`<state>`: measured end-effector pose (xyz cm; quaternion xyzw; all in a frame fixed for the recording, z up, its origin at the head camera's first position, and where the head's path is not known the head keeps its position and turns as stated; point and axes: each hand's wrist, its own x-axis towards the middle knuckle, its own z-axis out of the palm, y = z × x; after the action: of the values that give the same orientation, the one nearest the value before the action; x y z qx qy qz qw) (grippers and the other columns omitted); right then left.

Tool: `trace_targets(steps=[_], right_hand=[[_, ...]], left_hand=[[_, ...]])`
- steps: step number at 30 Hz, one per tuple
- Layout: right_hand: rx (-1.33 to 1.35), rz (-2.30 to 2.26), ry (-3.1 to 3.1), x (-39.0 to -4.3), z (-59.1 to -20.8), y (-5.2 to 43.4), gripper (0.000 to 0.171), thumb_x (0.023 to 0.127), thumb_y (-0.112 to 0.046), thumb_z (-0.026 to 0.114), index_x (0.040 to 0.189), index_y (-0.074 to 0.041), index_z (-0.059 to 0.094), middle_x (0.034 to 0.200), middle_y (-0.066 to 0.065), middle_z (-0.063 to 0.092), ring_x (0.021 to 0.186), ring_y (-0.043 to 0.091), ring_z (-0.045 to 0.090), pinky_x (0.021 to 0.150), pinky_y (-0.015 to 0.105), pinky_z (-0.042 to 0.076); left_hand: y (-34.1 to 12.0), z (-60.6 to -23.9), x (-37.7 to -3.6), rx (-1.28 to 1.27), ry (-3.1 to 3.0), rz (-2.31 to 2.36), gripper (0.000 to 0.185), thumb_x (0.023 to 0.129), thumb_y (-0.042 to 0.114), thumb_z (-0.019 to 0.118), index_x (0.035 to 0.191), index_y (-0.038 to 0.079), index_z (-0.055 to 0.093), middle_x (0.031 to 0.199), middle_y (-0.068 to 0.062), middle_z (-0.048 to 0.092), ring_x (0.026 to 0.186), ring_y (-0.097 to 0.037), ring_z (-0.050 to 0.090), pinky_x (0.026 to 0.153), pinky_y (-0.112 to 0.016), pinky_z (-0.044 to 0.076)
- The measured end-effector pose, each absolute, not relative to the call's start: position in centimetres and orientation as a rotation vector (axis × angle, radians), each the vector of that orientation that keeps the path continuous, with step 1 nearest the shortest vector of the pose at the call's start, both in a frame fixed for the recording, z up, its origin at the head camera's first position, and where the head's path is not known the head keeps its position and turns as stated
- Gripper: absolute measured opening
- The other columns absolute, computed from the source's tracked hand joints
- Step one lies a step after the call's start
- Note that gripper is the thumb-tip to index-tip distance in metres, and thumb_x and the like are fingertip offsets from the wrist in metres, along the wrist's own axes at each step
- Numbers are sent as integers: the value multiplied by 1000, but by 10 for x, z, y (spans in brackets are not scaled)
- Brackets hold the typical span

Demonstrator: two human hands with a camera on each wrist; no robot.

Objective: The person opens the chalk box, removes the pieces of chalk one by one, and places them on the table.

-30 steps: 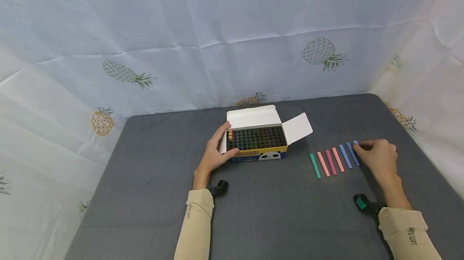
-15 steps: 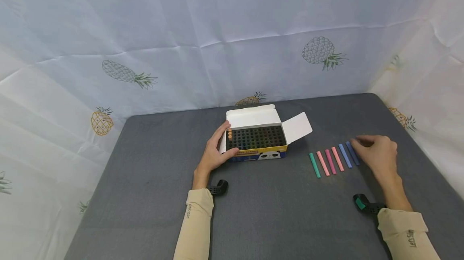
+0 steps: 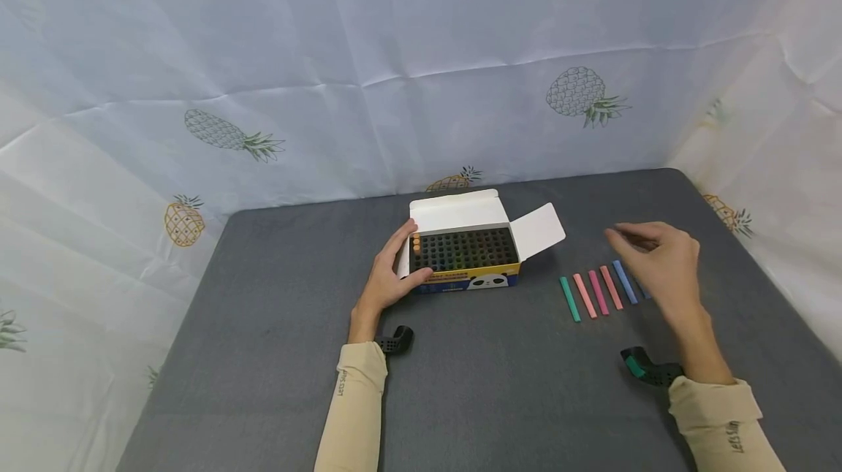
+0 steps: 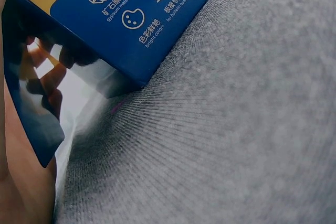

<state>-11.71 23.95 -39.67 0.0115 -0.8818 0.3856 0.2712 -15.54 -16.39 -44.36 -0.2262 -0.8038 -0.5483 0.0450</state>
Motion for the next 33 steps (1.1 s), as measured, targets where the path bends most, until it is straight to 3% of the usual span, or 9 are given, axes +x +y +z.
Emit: trace_targets(steps=[4, 12, 14, 20, 29, 33], right_hand=[[80, 1084, -2347, -120, -389, 223, 20, 88, -8, 78, 105, 3, 80, 99, 25, 73, 77, -30, 51, 79, -6, 40], [210, 1165, -2296, -126, -382, 181, 17, 87, -4, 78, 101, 4, 80, 96, 23, 74, 83, -21, 55, 81, -4, 42], [232, 1156, -2306, -128, -381, 170, 16, 87, -5, 78, 101, 3, 80, 96, 22, 75, 82, -11, 60, 80, -2, 42], [266, 1057, -2314, -130, -376, 145, 15, 87, -5, 79, 98, 4, 81, 96, 22, 73, 80, 33, 65, 68, 20, 40], [248, 1045, -2288, -127, -369, 136, 15, 85, -4, 80, 97, 6, 80, 94, 24, 73, 88, 39, 67, 68, 34, 44], [276, 1083, -2268, -126, -366, 131, 15, 86, -3, 79, 99, 5, 81, 94, 22, 74, 86, 36, 67, 67, 26, 43]], left_hand=[[-165, -444, -156, -689, -2455, -1678, 80, 86, 7, 76, 155, -4, 38, 166, -25, 29, 155, -42, 27, 124, -63, 27], [-167, -446, -157, -699, -2446, -1678, 79, 86, 7, 76, 155, -4, 39, 166, -26, 29, 156, -42, 27, 124, -63, 27], [-168, -446, -156, -699, -2440, -1681, 79, 86, 8, 76, 155, -4, 39, 166, -26, 29, 155, -42, 27, 124, -63, 27], [-166, -445, -156, -725, -2428, -1683, 80, 87, 10, 77, 155, -4, 38, 166, -26, 28, 155, -42, 27, 123, -64, 28], [-164, -445, -157, -704, -2451, -1674, 79, 85, 5, 75, 155, -3, 39, 166, -25, 29, 155, -42, 27, 124, -63, 28], [-165, -446, -157, -709, -2440, -1683, 79, 85, 7, 76, 155, -4, 39, 166, -25, 29, 156, -42, 27, 124, -63, 27]])
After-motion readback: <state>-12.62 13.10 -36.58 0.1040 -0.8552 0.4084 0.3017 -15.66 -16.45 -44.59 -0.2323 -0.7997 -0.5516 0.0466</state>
